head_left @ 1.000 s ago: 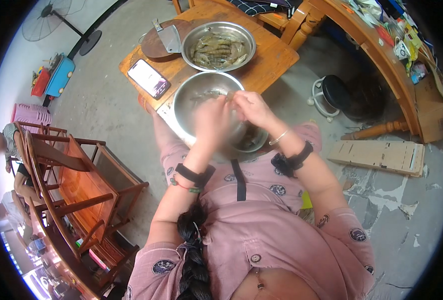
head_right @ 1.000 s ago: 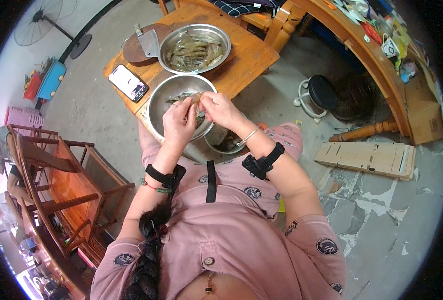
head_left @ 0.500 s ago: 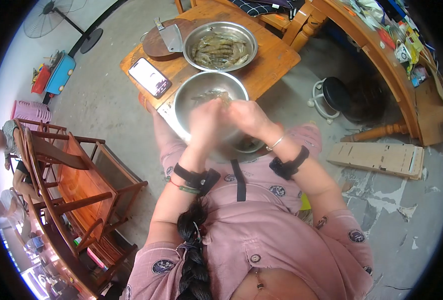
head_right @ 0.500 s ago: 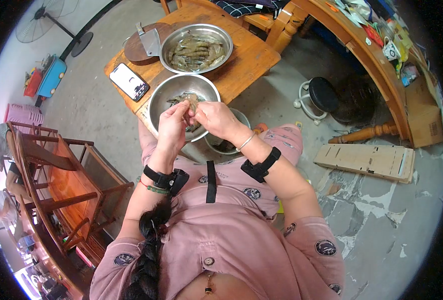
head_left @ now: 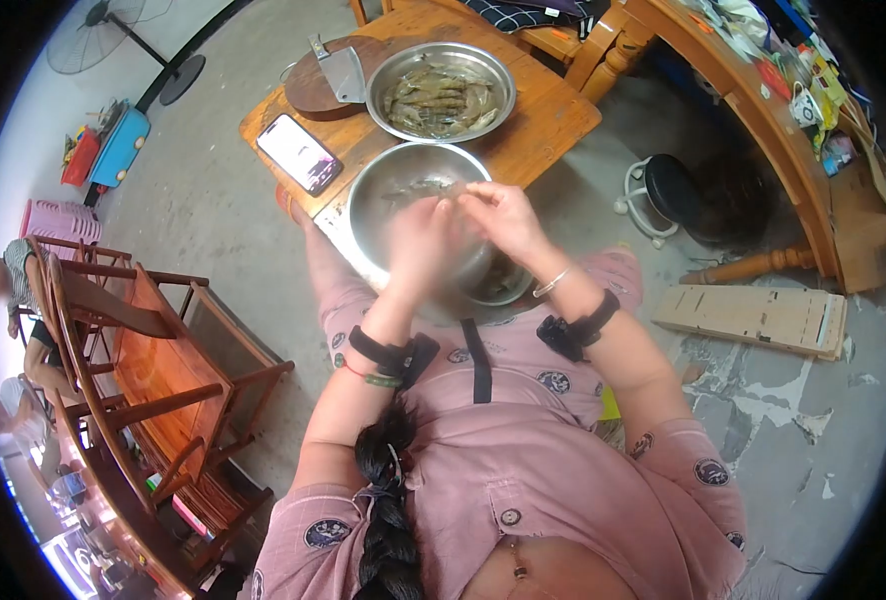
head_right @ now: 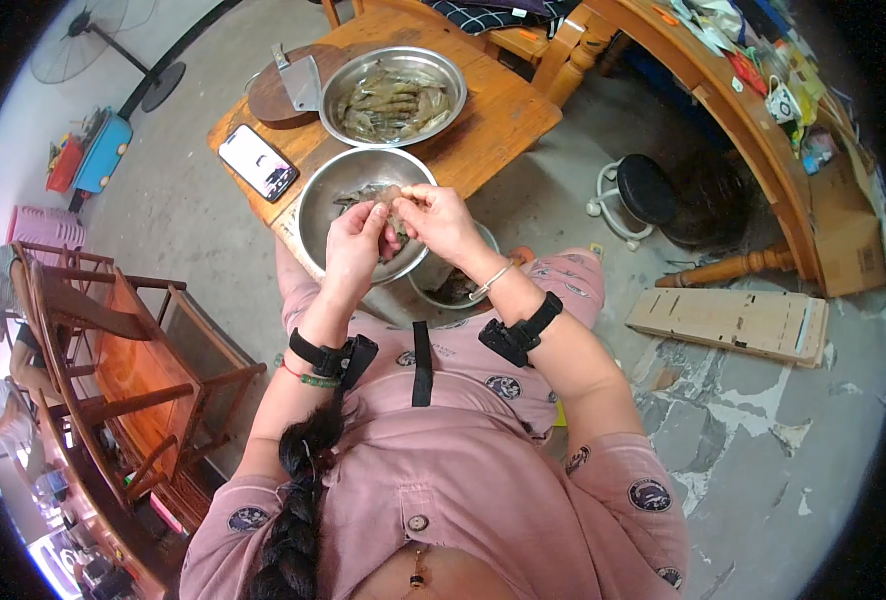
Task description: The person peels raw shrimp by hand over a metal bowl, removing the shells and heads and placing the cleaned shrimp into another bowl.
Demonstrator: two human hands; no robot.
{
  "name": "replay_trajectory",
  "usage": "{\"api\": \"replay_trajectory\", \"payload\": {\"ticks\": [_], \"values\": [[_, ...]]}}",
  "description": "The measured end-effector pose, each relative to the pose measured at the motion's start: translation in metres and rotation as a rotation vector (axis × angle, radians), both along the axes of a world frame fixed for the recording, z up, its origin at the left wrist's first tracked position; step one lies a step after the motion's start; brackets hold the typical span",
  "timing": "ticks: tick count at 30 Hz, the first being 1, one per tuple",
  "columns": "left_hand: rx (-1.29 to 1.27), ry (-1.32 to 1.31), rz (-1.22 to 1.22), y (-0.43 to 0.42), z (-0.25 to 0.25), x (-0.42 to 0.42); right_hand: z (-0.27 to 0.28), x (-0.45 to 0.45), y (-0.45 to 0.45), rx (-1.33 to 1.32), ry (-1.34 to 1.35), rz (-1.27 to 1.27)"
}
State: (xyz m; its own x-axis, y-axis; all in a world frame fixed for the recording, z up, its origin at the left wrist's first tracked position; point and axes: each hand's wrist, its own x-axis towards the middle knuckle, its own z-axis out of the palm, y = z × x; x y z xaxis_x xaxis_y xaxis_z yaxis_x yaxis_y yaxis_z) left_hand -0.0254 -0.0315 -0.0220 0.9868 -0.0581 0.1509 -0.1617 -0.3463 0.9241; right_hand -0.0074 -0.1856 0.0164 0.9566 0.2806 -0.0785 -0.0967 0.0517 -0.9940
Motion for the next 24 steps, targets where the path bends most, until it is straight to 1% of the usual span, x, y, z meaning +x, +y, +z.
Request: {"api": "replay_trajectory", "payload": {"ticks": [1, 3, 5, 7, 8, 10, 11, 13, 15, 17, 18, 21, 23, 24], "values": [[-0.126, 0.173, 0.023, -0.001, 0.006, -0.001, 0.003, 0.0, -0.002, -0.029, 0.003, 0.0], [-0.158, 0.213, 0.023, -0.004, 0.016, -0.004, 0.003, 0.0, -0.006, -0.056, 0.009, -0.003], [-0.191, 0.25, 0.019, -0.004, 0.02, -0.004, 0.002, 0.002, -0.008, -0.118, -0.042, 0.007], [-0.379, 0.376, -0.073, -0.003, 0.026, -0.005, 0.008, 0.002, -0.011, -0.133, -0.059, 0.004], [-0.379, 0.376, -0.073, -0.002, 0.028, -0.007, 0.01, 0.001, -0.011, -0.148, -0.076, 0.004], [-0.985, 0.692, -0.091, -0.002, 0.048, -0.012, 0.013, 0.001, -0.011, -0.156, -0.114, 0.001], [-0.985, 0.692, -0.092, -0.002, 0.052, -0.012, 0.014, 0.001, -0.01, -0.164, -0.153, -0.003], [-1.126, 0.761, -0.036, -0.002, 0.055, -0.012, 0.014, 0.0, -0.01, -0.17, -0.187, -0.043], [-1.152, 0.777, -0.062, 0.002, 0.054, -0.011, 0.013, 0.001, -0.013, -0.176, -0.222, -0.081], [-1.179, 0.793, -0.083, 0.006, 0.053, -0.011, 0.011, 0.007, -0.025, -0.279, -0.3, -0.13], [-1.193, 0.79, -0.09, 0.007, 0.055, -0.012, 0.012, 0.009, -0.028, -0.249, -0.291, -0.172], [-1.188, 0.777, -0.097, 0.013, 0.054, -0.01, 0.013, 0.008, -0.051, -0.33, -0.283, -0.22], [-1.171, 0.769, -0.098, 0.014, 0.053, -0.009, 0.0, 0.01, -0.069, -0.74, -0.416, -0.18], [-1.139, 0.769, -0.054, 0.014, 0.054, -0.009, -0.004, 0.01, -0.074, -0.742, -0.417, -0.179]]}}
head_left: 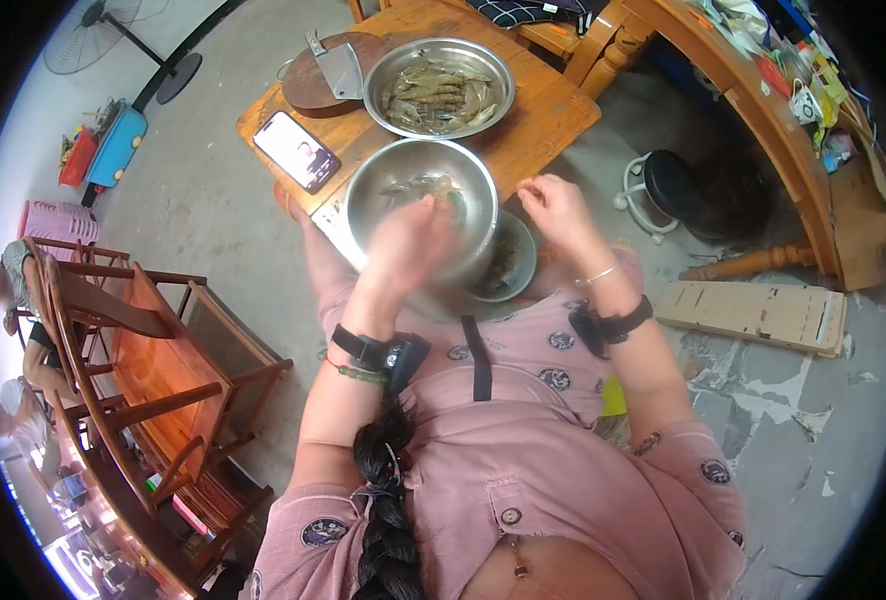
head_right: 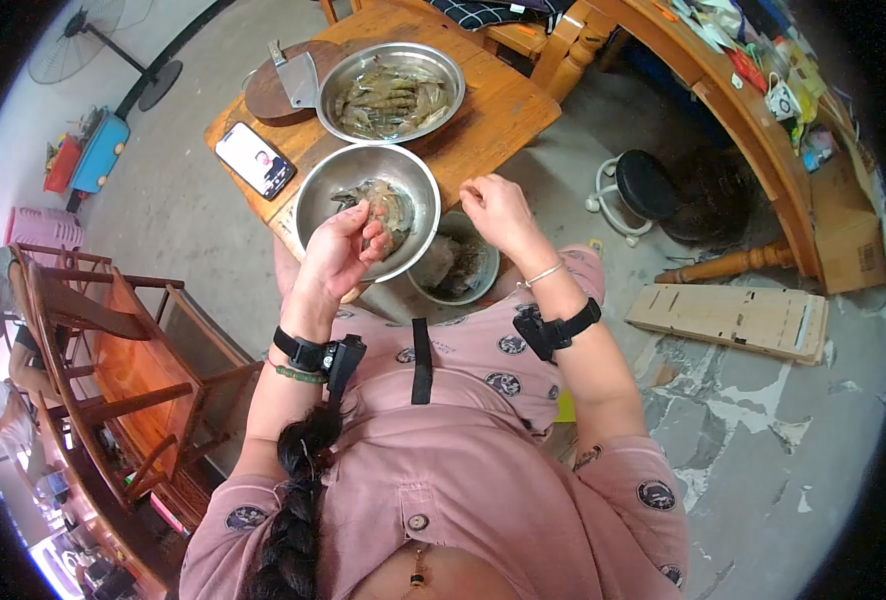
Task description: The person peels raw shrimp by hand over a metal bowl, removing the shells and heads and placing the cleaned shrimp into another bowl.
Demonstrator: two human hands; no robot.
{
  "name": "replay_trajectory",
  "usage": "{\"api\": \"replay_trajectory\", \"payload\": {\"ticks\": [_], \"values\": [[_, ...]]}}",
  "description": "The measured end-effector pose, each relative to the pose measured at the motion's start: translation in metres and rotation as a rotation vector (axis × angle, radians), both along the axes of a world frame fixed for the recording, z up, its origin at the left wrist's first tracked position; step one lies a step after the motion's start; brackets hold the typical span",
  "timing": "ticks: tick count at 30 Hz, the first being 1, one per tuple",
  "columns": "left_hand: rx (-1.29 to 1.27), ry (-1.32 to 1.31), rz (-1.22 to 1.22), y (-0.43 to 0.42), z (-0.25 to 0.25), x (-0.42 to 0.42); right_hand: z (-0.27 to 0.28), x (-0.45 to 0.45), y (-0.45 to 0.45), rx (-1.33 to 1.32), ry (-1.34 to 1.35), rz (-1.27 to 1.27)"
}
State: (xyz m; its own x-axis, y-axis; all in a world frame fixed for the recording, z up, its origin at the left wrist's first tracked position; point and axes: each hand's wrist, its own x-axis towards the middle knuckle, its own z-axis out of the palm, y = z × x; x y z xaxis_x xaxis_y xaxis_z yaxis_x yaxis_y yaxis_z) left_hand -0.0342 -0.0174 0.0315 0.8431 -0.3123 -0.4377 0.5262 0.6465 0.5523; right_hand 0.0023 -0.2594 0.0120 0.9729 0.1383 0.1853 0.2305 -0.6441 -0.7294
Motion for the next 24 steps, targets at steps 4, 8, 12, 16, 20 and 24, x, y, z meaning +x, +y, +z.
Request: {"api": "replay_trajectory", "payload": {"ticks": [4, 8, 12, 16, 20, 24], "values": [[0.04, 0.002, 0.019, -0.001, -0.005, 0.002, -0.027, -0.006, -0.014, -0.303, 0.099, 0.122], [0.061, 0.005, 0.029, -0.001, -0.003, 0.001, -0.051, -0.005, -0.013, -0.367, 0.024, 0.109], [0.134, -0.045, -0.004, 0.002, -0.007, 0.003, -0.032, -0.007, -0.005, -0.431, 0.071, 0.045], [0.171, -0.078, -0.019, 0.004, -0.013, 0.005, -0.031, -0.008, -0.01, -0.447, -0.013, 0.071], [0.173, -0.062, -0.003, 0.002, -0.014, 0.005, -0.005, -0.008, -0.002, -0.324, -0.183, 0.054], [0.355, -0.295, -0.055, 0.004, -0.05, 0.014, 0.023, -0.012, 0.03, 0.195, 0.076, 0.056]]}}
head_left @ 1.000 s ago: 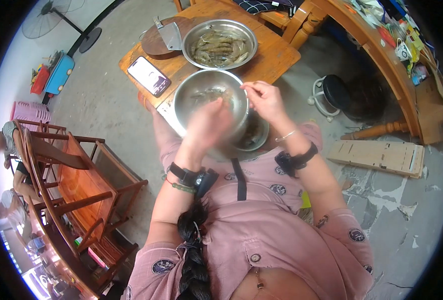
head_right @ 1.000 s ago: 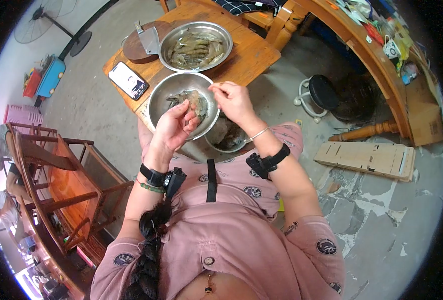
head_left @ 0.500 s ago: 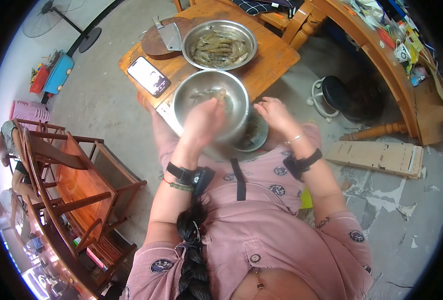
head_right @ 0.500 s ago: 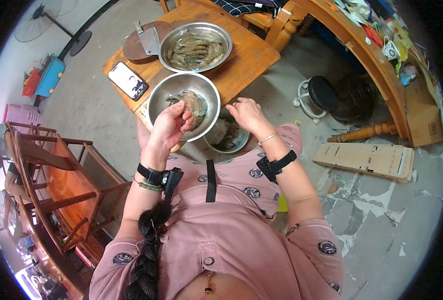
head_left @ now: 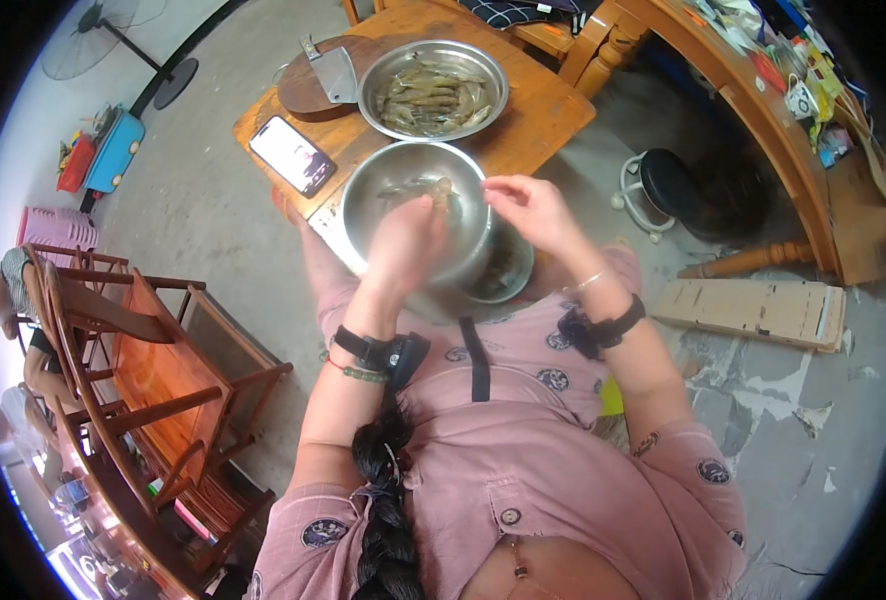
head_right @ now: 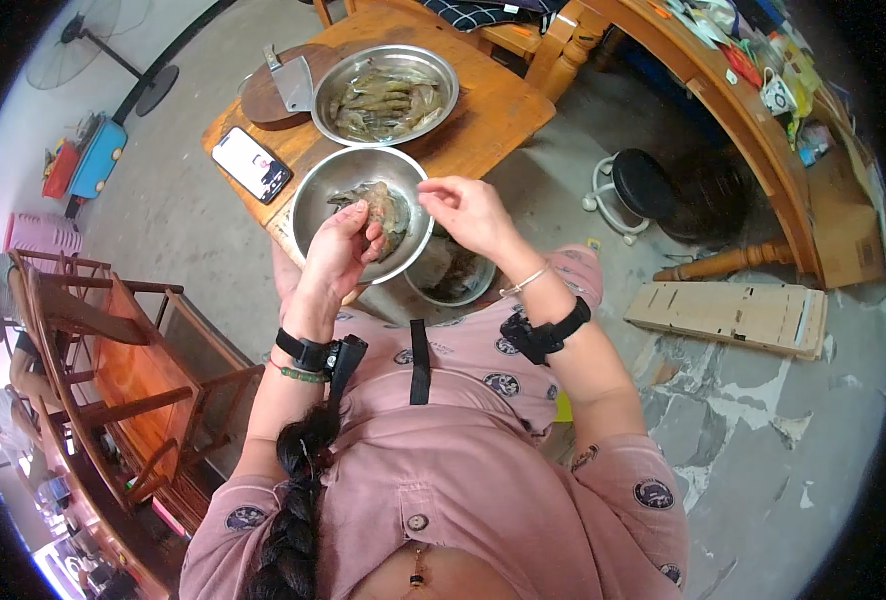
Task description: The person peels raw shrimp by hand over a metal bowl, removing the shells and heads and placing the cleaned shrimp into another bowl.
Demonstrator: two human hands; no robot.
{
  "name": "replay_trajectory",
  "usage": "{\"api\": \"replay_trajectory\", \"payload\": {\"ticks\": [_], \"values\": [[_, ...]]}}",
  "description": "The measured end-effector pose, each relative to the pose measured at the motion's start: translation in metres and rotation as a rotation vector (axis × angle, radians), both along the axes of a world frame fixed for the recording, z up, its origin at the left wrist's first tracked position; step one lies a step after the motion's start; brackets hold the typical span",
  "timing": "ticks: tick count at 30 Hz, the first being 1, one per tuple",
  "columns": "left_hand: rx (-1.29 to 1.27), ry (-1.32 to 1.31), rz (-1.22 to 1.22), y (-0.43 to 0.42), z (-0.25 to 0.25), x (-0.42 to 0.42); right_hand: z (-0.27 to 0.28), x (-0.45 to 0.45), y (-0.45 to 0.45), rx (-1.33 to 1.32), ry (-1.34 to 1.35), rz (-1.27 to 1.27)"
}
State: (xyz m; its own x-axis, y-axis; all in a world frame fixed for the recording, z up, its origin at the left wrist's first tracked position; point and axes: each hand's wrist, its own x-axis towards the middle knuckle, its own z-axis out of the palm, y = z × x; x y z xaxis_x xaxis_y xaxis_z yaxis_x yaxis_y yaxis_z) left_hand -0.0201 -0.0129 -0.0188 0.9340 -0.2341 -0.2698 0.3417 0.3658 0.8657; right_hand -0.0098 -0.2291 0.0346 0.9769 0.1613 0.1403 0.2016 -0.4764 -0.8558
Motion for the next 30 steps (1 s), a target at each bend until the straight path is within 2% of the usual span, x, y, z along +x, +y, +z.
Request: {"api": "replay_trajectory", "payload": {"ticks": [1, 2, 3, 4, 6, 13, 15, 17, 19, 22, 25, 26, 28, 30], "values": [[0.18, -0.245, -0.046, 0.002, -0.017, 0.004, 0.003, 0.0, 0.008, 0.189, 0.197, 0.05], [0.18, -0.248, -0.048, 0.0, -0.021, 0.004, 0.005, 0.0, 0.015, 0.378, 0.394, 0.101], [0.244, -0.285, -0.051, -0.003, -0.022, 0.004, 0.007, 0.0, 0.021, 0.397, 0.41, 0.119], [0.309, -0.322, -0.051, -0.006, -0.023, 0.003, 0.007, 0.0, 0.026, 0.398, 0.409, 0.122], [0.266, -0.311, -0.02, -0.01, -0.023, -0.001, 0.006, 0.0, 0.035, 0.352, 0.325, 0.083], [0.331, -0.296, -0.04, -0.014, 0.004, -0.01, 0.002, 0.002, 0.034, 0.391, 0.353, 0.134], [0.207, 0.007, 0.021, -0.019, 0.026, -0.015, 0.001, 0.002, 0.032, 0.374, 0.356, 0.136], [0.226, -0.003, 0.027, -0.019, 0.021, -0.013, 0.0, 0.003, 0.032, 0.357, 0.357, 0.138], [0.246, -0.014, 0.031, -0.019, 0.017, -0.012, -0.002, 0.003, 0.033, 0.259, 0.234, 0.12], [0.272, -0.037, 0.022, -0.016, 0.006, -0.01, -0.009, 0.006, 0.033, 0.271, 0.179, 0.125], [0.198, -0.167, -0.027, -0.01, -0.01, -0.008, -0.005, 0.006, 0.034, 0.159, 0.081, 0.122], [0.235, -0.237, -0.002, -0.009, -0.015, -0.007, -0.002, 0.004, 0.034, 0.16, 0.082, 0.124], [0.273, -0.306, 0.021, -0.012, -0.003, -0.009, 0.012, -0.002, 0.037, 0.23, 0.278, 0.106], [0.395, -0.146, 0.14, -0.02, 0.013, -0.013, 0.01, -0.001, 0.036, 0.262, 0.315, 0.114]]}}
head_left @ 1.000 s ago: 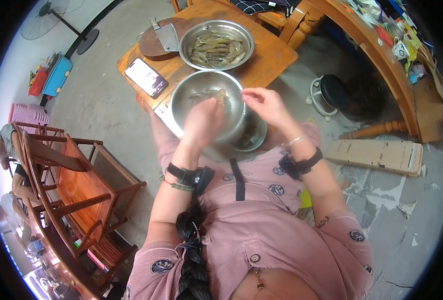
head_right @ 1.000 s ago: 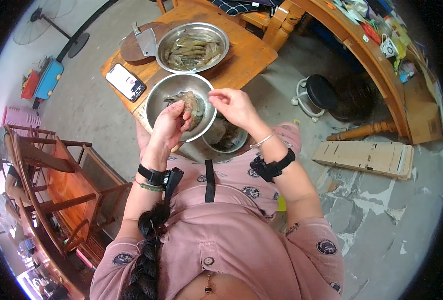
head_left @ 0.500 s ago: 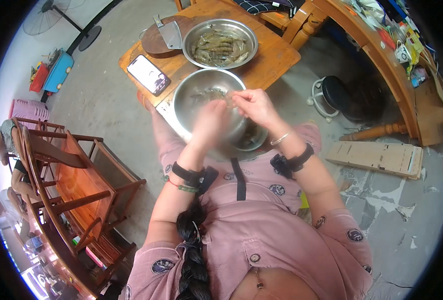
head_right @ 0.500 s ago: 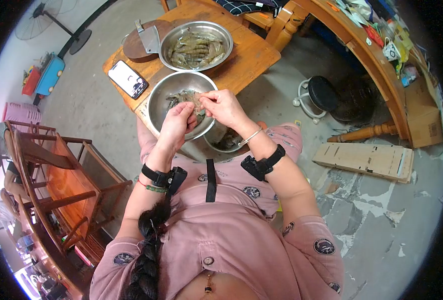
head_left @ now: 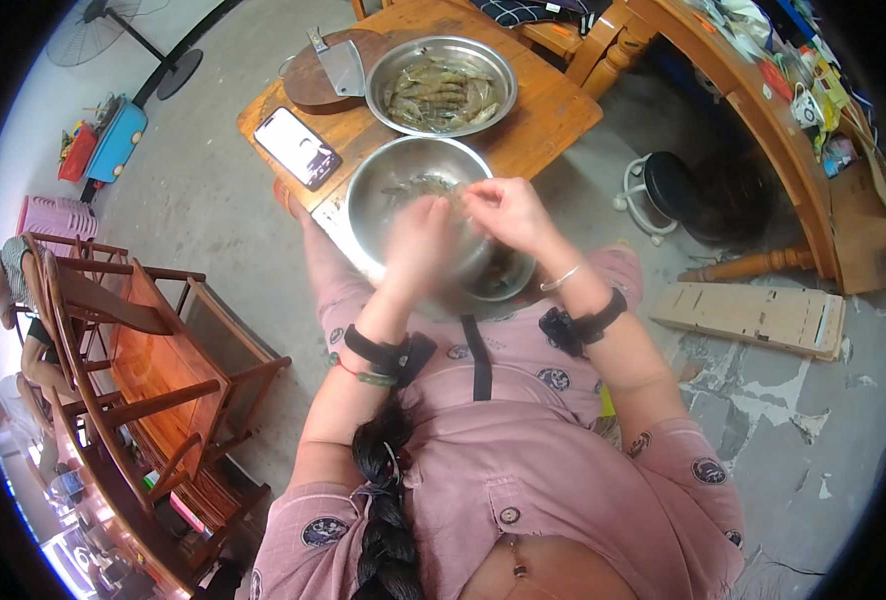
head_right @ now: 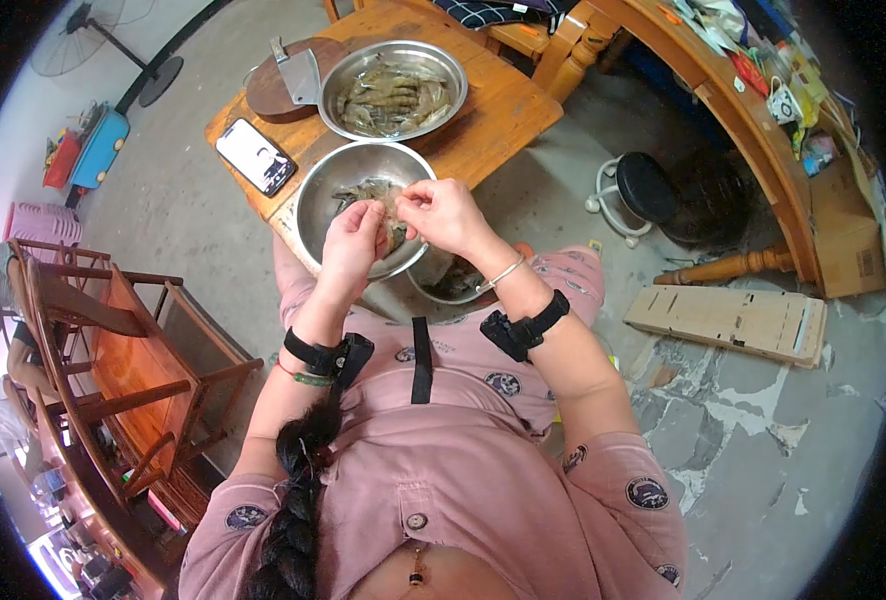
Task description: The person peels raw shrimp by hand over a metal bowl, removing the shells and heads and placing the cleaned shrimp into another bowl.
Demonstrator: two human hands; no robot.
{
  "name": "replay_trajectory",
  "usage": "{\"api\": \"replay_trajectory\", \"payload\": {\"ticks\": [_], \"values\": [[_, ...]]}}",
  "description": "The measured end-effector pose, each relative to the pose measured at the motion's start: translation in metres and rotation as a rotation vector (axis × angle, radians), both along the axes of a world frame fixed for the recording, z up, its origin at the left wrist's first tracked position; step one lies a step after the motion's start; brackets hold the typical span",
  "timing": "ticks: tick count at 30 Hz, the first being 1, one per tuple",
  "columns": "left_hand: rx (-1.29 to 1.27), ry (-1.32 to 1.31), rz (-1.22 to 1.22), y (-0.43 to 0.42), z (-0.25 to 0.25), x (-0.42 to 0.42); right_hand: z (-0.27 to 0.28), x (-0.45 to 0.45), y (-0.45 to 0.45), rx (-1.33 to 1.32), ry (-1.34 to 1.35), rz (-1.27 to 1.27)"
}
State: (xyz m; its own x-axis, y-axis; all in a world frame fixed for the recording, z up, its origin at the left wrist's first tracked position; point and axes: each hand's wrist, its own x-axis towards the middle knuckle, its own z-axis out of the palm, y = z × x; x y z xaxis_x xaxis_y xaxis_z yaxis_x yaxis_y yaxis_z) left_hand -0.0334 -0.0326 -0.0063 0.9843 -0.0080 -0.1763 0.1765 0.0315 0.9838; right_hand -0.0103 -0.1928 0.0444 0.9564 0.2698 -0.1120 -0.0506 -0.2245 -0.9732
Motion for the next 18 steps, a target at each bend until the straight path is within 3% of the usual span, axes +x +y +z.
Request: {"api": "replay_trajectory", "payload": {"ticks": [1, 3, 7, 11, 13, 14, 15, 16, 18], "values": [[0.0, 0.001, 0.0, -0.001, 0.004, -0.001, -0.001, 0.001, -0.001, 0.031, 0.036, 0.009], [0.443, -0.151, 0.006, -0.002, 0.009, -0.001, -0.005, 0.003, -0.002, 0.028, 0.043, 0.004], [0.465, -0.185, -0.036, -0.003, 0.001, -0.002, -0.01, 0.005, -0.006, 0.033, 0.046, 0.01], [0.089, -0.117, -0.143, 0.003, -0.013, 0.0, -0.01, 0.007, -0.008, -0.012, 0.074, 0.002], [-0.042, -0.129, -0.211, 0.007, -0.015, 0.0, -0.014, 0.008, -0.009, -0.117, -0.032, -0.048], [0.132, -0.28, -0.217, 0.008, -0.017, 0.0, -0.016, 0.011, -0.012, -0.117, -0.033, -0.048], [0.308, -0.429, -0.221, 0.01, -0.016, 0.0, -0.013, 0.014, -0.016, -0.234, -0.237, -0.023], [0.309, -0.429, -0.218, 0.012, -0.015, 0.001, -0.011, 0.016, -0.016, -0.35, -0.442, 0.004], [0.275, -0.119, -0.205, 0.017, -0.013, 0.003, 0.008, 0.012, -0.016, -0.312, -0.582, 0.093]]}}
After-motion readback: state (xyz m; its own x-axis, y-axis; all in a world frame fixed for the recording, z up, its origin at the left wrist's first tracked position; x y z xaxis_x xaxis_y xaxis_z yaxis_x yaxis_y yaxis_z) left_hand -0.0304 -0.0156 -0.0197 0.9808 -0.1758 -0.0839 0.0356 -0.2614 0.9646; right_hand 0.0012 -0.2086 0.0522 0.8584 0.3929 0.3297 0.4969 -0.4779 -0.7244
